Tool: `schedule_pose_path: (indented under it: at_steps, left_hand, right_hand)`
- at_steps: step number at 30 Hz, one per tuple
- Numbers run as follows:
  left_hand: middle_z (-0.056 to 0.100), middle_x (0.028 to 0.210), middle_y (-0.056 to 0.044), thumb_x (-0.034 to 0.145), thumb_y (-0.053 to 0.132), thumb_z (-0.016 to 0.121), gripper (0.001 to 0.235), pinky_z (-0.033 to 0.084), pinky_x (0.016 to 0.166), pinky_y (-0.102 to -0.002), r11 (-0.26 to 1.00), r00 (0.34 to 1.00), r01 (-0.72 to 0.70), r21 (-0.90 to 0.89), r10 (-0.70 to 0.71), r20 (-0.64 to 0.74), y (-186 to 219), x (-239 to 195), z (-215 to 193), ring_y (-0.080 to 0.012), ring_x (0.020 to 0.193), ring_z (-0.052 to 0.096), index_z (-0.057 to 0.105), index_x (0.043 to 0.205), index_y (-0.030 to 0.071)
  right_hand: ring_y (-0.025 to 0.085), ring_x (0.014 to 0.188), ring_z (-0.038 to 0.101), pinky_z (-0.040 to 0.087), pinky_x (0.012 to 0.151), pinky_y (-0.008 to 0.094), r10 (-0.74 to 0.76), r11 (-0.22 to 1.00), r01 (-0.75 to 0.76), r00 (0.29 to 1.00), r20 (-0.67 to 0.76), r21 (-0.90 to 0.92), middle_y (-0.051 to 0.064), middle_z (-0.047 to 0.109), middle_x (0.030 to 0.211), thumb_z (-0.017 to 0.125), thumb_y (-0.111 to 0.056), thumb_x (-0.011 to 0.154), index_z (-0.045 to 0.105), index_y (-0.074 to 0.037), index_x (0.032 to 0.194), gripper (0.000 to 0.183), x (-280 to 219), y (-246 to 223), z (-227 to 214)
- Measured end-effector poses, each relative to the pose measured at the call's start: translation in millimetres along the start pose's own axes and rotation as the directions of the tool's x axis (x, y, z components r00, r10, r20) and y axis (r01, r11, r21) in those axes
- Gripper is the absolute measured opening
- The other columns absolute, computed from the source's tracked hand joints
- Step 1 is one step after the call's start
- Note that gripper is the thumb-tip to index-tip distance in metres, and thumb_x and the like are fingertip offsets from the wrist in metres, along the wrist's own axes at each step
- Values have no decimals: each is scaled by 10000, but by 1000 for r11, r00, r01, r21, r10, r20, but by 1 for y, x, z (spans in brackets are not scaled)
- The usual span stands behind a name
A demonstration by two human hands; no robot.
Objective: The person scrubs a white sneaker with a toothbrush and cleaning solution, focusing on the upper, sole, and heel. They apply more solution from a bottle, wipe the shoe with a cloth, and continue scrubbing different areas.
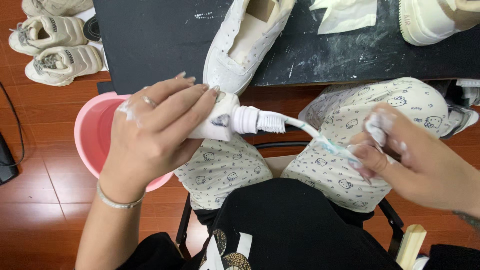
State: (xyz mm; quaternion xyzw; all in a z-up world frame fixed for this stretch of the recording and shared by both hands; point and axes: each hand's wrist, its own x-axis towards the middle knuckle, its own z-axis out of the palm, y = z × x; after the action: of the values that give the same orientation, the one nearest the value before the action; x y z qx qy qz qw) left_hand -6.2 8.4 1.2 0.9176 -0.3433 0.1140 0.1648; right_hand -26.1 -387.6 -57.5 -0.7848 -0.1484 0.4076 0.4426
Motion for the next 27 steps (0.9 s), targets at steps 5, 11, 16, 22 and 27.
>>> schedule_pose_path:
  at_steps: [5, 11, 16, 22, 27]
  left_hand:
    - [720, 1059, -60, 670, 58, 821, 490, 561, 664, -343, 957, 974, 164, -239, -119, 193, 6, -6, -2, -228, 930, 697, 733, 1153, 53]
    - [698, 1046, -89, 715, 68, 857, 447, 557, 780, -328, 925, 958, 266, -271, -224, 177, -15, -22, 5, -226, 959, 676, 704, 1135, 51]
    - [670, 1066, -143, 892, 0, 878, 398, 524, 876, -351, 825, 859, 504, -255, -511, 43, -87, -61, 47, -240, 976, 657, 595, 1171, -22]
    - [655, 1220, -101, 951, -84, 799, 445, 578, 1043, -327, 627, 768, 519, -581, -641, -6, -154, -90, 127, -188, 1214, 674, 464, 1228, 10]
    - [658, 1225, -103, 963, -47, 809, 497, 583, 1014, -305, 553, 703, 597, -581, -710, 46, -163, -89, 136, -168, 1183, 682, 460, 1307, 36]
  right_hand:
    - [80, 406, 531, 390, 368, 241, -331, 709, 176, 938, -101, -683, 21, 616, 650, 628, -276, 953, 464, -9, 983, 314, -15, -3, 2]
    - [134, 429, 523, 382, 397, 285, -181, 819, -37, 930, -319, -573, 67, 530, 546, 637, -268, 952, 495, 19, 1062, 339, -19, 6, -13]
    - [139, 459, 547, 402, 419, 280, -34, 865, -154, 932, -361, -477, 62, 625, 645, 569, -222, 983, 458, -6, 979, 243, -2, 10, -10]
    - [117, 627, 685, 531, 548, 253, -162, 969, 81, 921, -355, -234, 91, 642, 717, 523, -182, 1002, 359, -35, 946, 227, 5, 14, 10]
    - [118, 631, 667, 516, 549, 262, -98, 988, 39, 904, -415, -148, 89, 624, 691, 503, -174, 1034, 334, -49, 942, 230, 3, 28, 13]
